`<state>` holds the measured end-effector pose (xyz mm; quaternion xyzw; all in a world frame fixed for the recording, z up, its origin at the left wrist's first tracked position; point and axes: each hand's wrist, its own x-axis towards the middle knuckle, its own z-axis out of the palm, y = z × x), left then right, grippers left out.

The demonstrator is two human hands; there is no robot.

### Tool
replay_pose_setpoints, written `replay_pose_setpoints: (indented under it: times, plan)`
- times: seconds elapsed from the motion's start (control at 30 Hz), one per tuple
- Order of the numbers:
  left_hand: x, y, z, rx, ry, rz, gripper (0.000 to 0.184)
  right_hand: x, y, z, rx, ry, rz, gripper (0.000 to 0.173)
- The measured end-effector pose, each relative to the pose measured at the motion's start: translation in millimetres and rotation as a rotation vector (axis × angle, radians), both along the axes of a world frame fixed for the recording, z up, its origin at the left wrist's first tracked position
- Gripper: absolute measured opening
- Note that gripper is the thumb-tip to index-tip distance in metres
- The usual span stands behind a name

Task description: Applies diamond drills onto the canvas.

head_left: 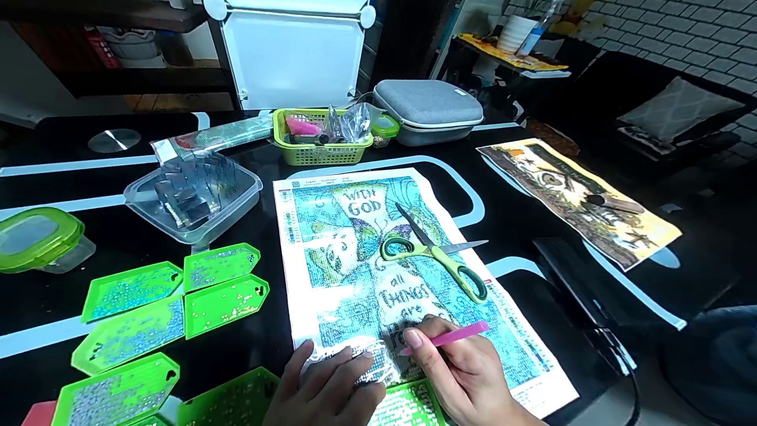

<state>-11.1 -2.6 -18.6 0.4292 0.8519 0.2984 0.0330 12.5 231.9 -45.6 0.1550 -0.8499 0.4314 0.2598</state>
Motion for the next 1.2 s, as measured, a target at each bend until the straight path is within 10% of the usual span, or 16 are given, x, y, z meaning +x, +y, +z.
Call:
replay_pose_setpoints:
  times: [0.7, 1.2]
  plan:
    - [0.1, 0.3, 0.6, 0.002, -0.014, 0.004, 0.042, 9.5, 3.9, 6.9, -0.118, -0.076, 0.302, 0.031]
    - [0.2, 0.2, 0.5, 0.000, -0.011, 0.003, 0.043, -2.7, -0.6, 2.1, -0.258, -0.104, 0.047, 0.028]
